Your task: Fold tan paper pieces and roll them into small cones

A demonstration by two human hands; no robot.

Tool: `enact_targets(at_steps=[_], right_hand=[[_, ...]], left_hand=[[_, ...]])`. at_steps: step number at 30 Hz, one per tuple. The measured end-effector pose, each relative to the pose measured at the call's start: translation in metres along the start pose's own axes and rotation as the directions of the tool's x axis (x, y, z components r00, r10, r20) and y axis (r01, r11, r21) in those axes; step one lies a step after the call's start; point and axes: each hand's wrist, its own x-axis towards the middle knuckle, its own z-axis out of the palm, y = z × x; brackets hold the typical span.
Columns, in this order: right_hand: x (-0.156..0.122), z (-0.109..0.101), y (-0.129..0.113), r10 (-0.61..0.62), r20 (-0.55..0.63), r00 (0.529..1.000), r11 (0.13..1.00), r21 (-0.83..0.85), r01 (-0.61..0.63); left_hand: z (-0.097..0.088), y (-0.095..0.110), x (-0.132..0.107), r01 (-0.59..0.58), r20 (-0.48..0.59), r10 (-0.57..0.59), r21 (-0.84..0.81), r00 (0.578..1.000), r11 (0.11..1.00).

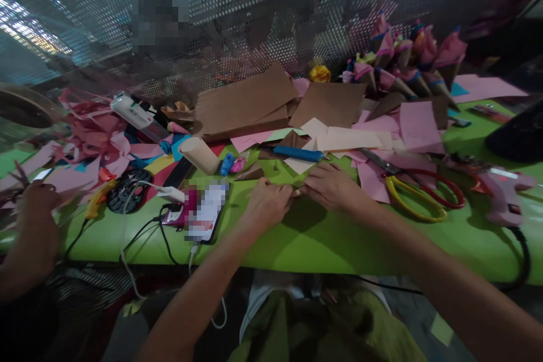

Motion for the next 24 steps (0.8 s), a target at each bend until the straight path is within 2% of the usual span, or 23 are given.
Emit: enact_targets(at_steps=[5, 10, 16, 20, 24], right_hand=[[0.0, -0.003, 0.0, 0.013, -0.011, 1.0, 0.997, 0.078, -0.012], [-0.001, -0.009, -0.003, 0.026, 0.043, 0.999, 0.988, 0.152, -0.032], [-0.001, -0.017, -0.002, 0.065, 0.121, 0.991, 0.964, 0.247, -0.093], [0.0, -0.02, 0.0, 0.057, 0.157, 0.986, 0.944, 0.313, -0.105], [0.001, -0.017, 0.001, 0.063, 0.112, 0.992, 0.955, 0.283, -0.093]], left_hand=[[0.001, -0.001, -0.001, -0.028, 0.006, 0.028, -0.005, 1.0, 1.0], [0.001, -0.002, -0.002, -0.068, -0.055, 0.069, 0.019, 0.996, 0.997], [-0.002, -0.004, 0.001, -0.021, -0.034, 0.021, 0.011, 0.999, 1.0], [-0.002, -0.005, 0.001, -0.03, -0.05, 0.03, 0.007, 0.998, 1.0], [-0.001, -0.004, 0.0, -0.051, -0.084, 0.053, 0.028, 0.995, 0.998]])
